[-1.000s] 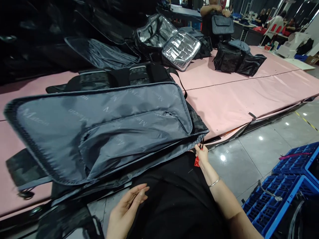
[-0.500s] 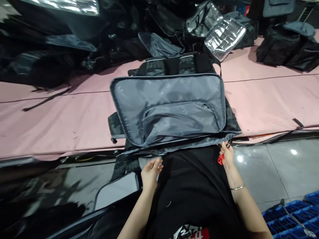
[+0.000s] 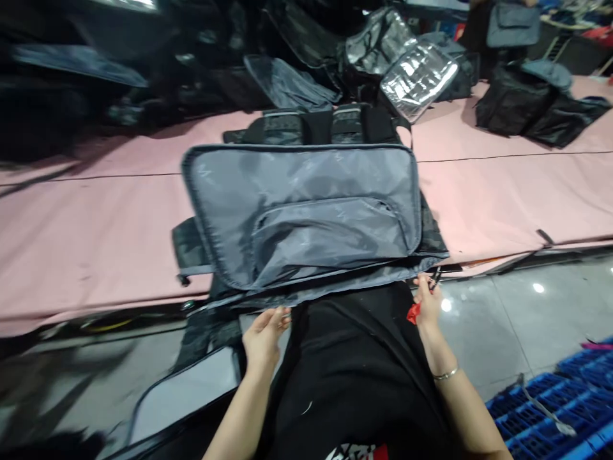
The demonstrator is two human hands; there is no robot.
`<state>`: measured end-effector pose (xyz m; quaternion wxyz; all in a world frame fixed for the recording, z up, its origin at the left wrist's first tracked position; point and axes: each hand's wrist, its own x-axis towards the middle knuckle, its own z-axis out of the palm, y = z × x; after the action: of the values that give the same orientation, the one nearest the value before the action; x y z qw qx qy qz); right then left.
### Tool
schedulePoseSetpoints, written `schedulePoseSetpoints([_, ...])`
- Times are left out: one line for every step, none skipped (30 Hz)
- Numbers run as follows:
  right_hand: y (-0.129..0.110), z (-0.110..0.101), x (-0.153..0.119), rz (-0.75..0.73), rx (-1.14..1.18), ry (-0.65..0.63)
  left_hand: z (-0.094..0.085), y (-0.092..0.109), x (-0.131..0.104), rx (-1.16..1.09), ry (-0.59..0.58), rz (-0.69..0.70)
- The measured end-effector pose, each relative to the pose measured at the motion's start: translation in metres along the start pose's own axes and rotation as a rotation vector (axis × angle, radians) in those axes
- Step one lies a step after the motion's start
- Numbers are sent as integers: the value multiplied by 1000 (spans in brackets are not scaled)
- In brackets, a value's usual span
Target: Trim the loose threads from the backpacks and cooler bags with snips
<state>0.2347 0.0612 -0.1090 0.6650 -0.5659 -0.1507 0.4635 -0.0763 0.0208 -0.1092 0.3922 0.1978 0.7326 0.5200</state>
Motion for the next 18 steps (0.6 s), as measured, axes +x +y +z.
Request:
schedulePoseSetpoints([-3, 4, 1, -26, -10, 4, 3, -2, 4, -22, 8, -20])
schedulePoseSetpoints([-6, 8, 2, -51, -18, 12, 5, -3, 7, -44, 18, -39])
schedulePoseSetpoints([-9, 12, 3, -74, -26, 20, 7, -4, 9, -64, 26, -56])
schedulePoseSetpoints([-11, 17, 5, -93, -31, 28, 8, -4, 11, -81, 31, -72])
schedulePoseSetpoints([-13, 22, 6, -109, -34, 35, 9, -3, 11, -94, 32, -86])
schedulePoseSetpoints([-14, 27, 8, -120, -35, 39, 9, -2, 10, -103, 27, -100])
schedulePoseSetpoints([-14, 32, 9, -128, -35, 41, 8, 0, 7, -109, 18, -114])
schedulePoseSetpoints([-14, 37, 11, -132, -34, 40, 9, 3, 3, -111, 6, -127])
schedulePoseSetpoints([-13, 42, 13, -133, -31, 39, 9, 6, -2, -113, -9, -135])
schedulePoseSetpoints([-12, 47, 15, -131, -26, 38, 11, 11, -8, -115, -30, -139])
schedulePoseSetpoints([-12, 51, 16, -128, -19, 37, 13, 17, -15, -117, -58, -140])
schedulePoseSetpoints([-12, 54, 18, -126, -11, 35, 16, 24, -21, -120, -94, -135])
schedulePoseSetpoints([-13, 57, 19, -124, -2, 31, 20, 32, -27, -122, -134, -125])
schedulePoseSetpoints([-14, 58, 19, -124, 7, 24, 24, 40, -33, -128, -175, -112])
schedulePoseSetpoints([-16, 58, 19, -126, 15, 14, 28, 48, -38, -133, -210, -99])
schedulePoseSetpoints([-19, 58, 18, -129, 20, -1, 32, 56, -42, -139, -237, -89])
schedulePoseSetpoints([-23, 56, 16, -132, 24, -19, 35, 64, -45, -149, -258, -78])
schedulePoseSetpoints([-27, 55, 14, -136, 27, -38, 38, 71, -48, -165, -272, -69])
